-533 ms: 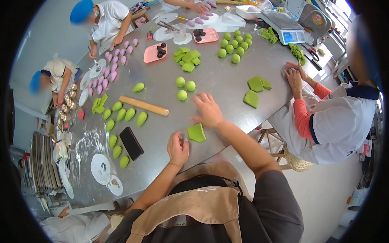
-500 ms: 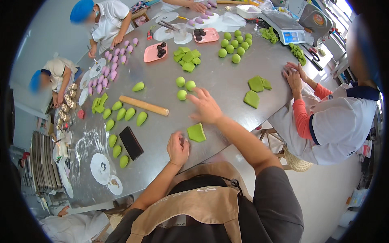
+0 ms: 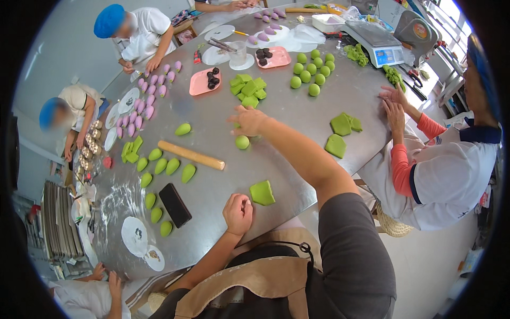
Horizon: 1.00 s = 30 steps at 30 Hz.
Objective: The person shapes green dough into small balls and flattened discs on a stainless steel table. They use a rolling pin to flatten some pieces and place dark filling into the center of a flattened disc, then fold the dough around it.
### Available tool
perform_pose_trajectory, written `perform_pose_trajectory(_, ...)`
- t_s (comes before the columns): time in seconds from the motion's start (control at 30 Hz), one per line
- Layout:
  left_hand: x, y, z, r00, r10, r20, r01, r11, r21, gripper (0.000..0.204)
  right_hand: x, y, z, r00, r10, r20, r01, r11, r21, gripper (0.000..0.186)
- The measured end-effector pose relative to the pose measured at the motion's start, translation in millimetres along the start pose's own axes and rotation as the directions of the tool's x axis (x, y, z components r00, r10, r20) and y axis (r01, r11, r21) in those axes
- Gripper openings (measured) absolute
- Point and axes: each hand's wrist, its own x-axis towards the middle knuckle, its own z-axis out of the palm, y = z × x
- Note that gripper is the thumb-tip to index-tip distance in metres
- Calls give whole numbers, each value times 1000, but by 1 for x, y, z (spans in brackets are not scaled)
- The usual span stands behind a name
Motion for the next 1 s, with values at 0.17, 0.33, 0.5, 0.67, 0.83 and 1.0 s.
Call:
perform_pose_trajectory(0.17, 3, 4, 0, 998, -60, 21, 61, 997, -38, 3, 7, -20, -12, 973, 183, 143, -170, 980, -99, 57)
perform_pose_trajectory(0.33, 6, 5, -1, 999, -38, 35, 39, 999, -33, 4, 14, -7, 1, 985, 153, 83, -140, 980, -145, 57)
perform_pose_trajectory(0.5, 8, 1, 0, 1000, -1, -9, 0, 999, -51, 4, 1, 17, -16, 934, 275, -229, -220, 946, 239, 52)
perform_pose_trajectory(0.67, 2, -2, -1, 999, -32, 8, 33, 999, -35, 3, -16, 101, -28, 804, 503, -317, -525, 851, 20, 43)
perform_pose_trajectory(0.83, 4, 0, 0, 1000, -24, -5, 24, 998, -50, 5, -42, 165, -7, 782, 530, -327, -564, 826, -10, 44)
perform_pose_trajectory(1.0, 4, -1, -4, 999, -14, -44, 12, 999, -48, 6, -42, 88, -26, 754, 474, -456, -568, 818, -89, 54)
